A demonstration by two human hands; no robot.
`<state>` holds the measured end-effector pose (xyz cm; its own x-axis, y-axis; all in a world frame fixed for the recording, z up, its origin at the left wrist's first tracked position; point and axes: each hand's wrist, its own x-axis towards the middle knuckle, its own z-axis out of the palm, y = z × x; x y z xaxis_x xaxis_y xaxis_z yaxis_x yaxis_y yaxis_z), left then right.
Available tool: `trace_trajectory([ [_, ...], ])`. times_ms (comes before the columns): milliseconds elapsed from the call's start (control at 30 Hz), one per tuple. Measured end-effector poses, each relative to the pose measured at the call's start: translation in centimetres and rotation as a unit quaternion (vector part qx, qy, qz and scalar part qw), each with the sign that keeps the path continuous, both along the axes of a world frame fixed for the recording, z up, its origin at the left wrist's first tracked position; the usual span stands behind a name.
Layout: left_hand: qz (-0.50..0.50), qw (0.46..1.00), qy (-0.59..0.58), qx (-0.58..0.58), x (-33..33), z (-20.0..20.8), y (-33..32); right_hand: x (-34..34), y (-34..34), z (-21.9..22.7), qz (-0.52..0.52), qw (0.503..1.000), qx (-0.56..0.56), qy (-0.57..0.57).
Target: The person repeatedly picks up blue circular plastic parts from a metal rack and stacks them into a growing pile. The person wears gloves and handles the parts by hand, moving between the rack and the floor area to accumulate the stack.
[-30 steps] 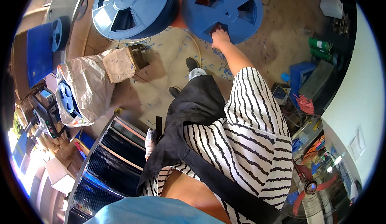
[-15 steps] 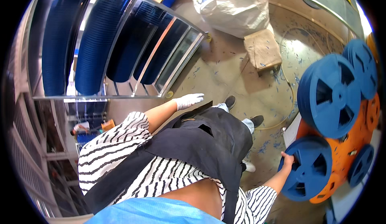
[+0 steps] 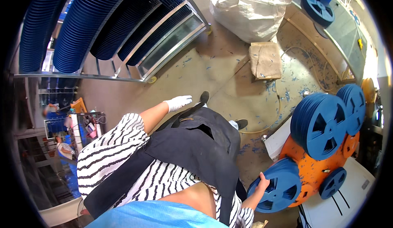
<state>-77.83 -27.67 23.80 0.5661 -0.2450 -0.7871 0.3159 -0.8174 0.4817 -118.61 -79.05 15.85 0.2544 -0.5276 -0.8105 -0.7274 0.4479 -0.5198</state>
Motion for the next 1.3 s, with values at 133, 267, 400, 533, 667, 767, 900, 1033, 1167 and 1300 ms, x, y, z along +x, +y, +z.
trace_trajectory([
  [133,0.065,0.988,0.056,-0.129,3.0,-2.0,0.4,4.2,4.3,12.8,-0.151,0.976,0.047,-0.147],
  [267,0.134,0.981,0.044,-0.136,4.1,-1.6,4.4,11.7,10.2,18.0,-0.158,0.959,0.129,-0.195],
  [400,0.149,0.978,0.021,-0.141,5.8,-1.5,10.1,23.5,17.7,18.8,-0.005,0.952,0.217,-0.215],
  [533,0.121,0.979,-0.063,-0.153,8.0,-2.3,17.0,34.3,25.7,21.3,0.192,0.939,0.162,-0.236],
  [667,0.235,0.952,-0.12,-0.156,7.8,-4.8,22.8,42.4,29.4,24.1,0.307,0.88,0.138,-0.336],
  [767,0.366,0.875,-0.123,-0.291,7.3,-4.9,25.0,47.7,32.1,25.2,0.235,0.821,0.264,-0.449],
  [900,0.458,0.802,-0.187,-0.335,8.0,0.9,23.6,52.8,34.9,24.8,0.171,0.67,0.438,-0.574],
  [1033,0.452,0.763,-0.33,-0.323,9.6,7.1,22.9,55.4,37.0,24.5,0.152,0.607,0.524,-0.578],
  [1167,0.437,0.748,-0.413,-0.28,11.9,13.3,21.3,57.9,37.6,24.2,0.147,0.589,0.578,-0.546],
  [1300,0.427,0.72,-0.483,-0.255,14.6,15.9,17.4,60.8,36.6,23.5,0.116,0.596,0.608,-0.512],
])
